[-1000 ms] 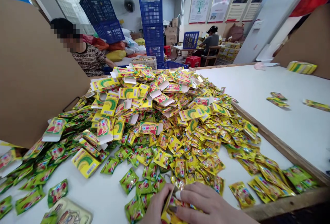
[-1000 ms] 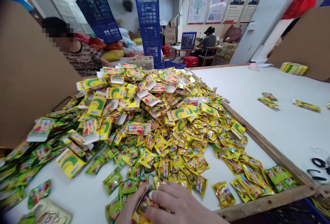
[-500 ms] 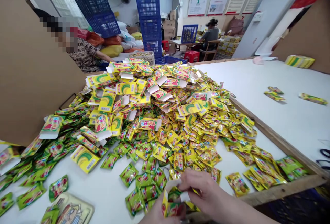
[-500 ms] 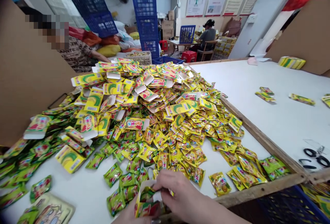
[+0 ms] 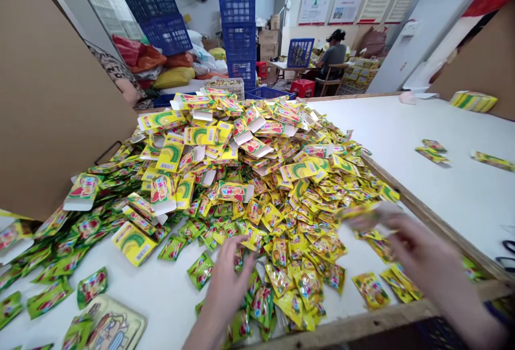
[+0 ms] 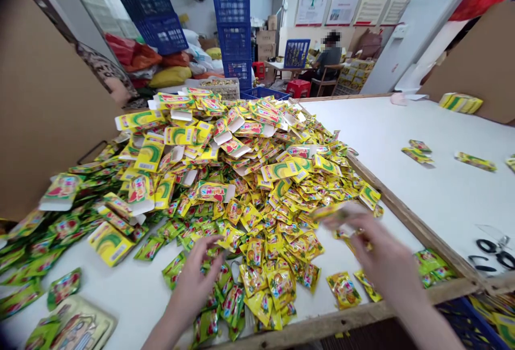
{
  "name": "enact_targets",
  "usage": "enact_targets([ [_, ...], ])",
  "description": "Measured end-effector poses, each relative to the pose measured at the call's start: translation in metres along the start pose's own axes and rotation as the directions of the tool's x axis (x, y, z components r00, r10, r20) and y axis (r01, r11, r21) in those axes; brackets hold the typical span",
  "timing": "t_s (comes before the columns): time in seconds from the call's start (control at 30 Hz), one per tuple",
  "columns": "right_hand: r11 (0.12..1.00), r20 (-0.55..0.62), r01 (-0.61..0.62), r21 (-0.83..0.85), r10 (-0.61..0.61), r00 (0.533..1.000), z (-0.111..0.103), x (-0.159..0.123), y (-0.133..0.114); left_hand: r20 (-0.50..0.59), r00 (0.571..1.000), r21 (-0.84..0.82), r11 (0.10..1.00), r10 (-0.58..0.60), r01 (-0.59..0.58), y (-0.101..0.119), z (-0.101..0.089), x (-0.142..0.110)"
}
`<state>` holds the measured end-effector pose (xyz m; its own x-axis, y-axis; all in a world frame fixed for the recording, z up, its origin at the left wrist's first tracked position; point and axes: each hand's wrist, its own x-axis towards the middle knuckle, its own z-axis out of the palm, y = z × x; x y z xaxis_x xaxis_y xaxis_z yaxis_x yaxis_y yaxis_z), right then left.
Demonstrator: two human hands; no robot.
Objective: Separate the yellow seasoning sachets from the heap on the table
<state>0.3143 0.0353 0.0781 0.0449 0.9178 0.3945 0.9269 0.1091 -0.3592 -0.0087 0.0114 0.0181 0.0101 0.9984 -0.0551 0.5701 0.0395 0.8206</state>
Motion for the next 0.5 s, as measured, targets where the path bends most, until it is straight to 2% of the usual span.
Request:
enact_targets([
  [0.03, 0.966, -0.065, -0.112, -0.232, 0.1, 0.993, -0.008, 0.01, 0.018, -0.083, 0.996, 0.117, 0.993, 0.01, 0.0, -0.004, -0.004, 0.011],
  [0.07, 0.909, -0.138, -0.185, -0.373, 0.142, 0.98, -0.012, 0.017, 0.03, -0.121, 0.992, 0.196, 0.981, 0.025, -0.001, -0.007, -0.005, 0.022],
  [0.1, 0.869, -0.175, -0.196, -0.454, 0.129, 0.976, -0.012, 0.021, 0.036, -0.126, 0.991, 0.247, 0.969, 0.036, -0.004, -0.01, -0.004, 0.031],
  [0.13, 0.879, -0.18, -0.141, -0.455, 0.065, 0.982, -0.006, 0.022, 0.036, -0.115, 0.992, 0.273, 0.962, 0.044, -0.011, -0.013, -0.002, 0.039],
  [0.2, 0.948, -0.116, 0.121, -0.294, -0.161, 0.98, 0.018, 0.012, 0.016, -0.081, 0.995, 0.281, 0.959, 0.053, -0.028, -0.014, 0.005, 0.049],
  [0.23, 0.948, -0.041, 0.279, -0.151, -0.288, 0.957, 0.035, 0.003, 0.0, -0.066, 0.996, 0.281, 0.959, 0.051, -0.03, -0.015, 0.009, 0.051],
  [0.3, 0.909, 0.219, 0.411, 0.066, -0.415, 0.883, 0.07, -0.015, -0.037, -0.043, 0.998, 0.266, 0.964, 0.035, -0.023, -0.017, 0.013, 0.052],
  [0.33, 0.901, 0.304, 0.414, 0.129, -0.434, 0.848, 0.085, -0.022, -0.053, -0.044, 0.999, 0.252, 0.968, 0.026, -0.014, -0.019, 0.013, 0.05],
  [0.37, 0.91, 0.36, 0.385, 0.156, -0.415, 0.835, 0.097, -0.028, -0.066, -0.05, 0.999, 0.235, 0.972, 0.019, -0.007, -0.021, 0.012, 0.048],
  [0.43, 0.937, 0.411, 0.313, 0.158, -0.35, 0.842, 0.112, -0.032, -0.082, -0.073, 0.997, 0.192, 0.981, 0.014, 0.0, -0.026, 0.008, 0.042],
  [0.5, 0.953, 0.413, 0.265, 0.145, -0.301, 0.859, 0.116, -0.028, -0.084, -0.102, 0.995, 0.146, 0.989, 0.007, 0.008, -0.031, 0.004, 0.036],
])
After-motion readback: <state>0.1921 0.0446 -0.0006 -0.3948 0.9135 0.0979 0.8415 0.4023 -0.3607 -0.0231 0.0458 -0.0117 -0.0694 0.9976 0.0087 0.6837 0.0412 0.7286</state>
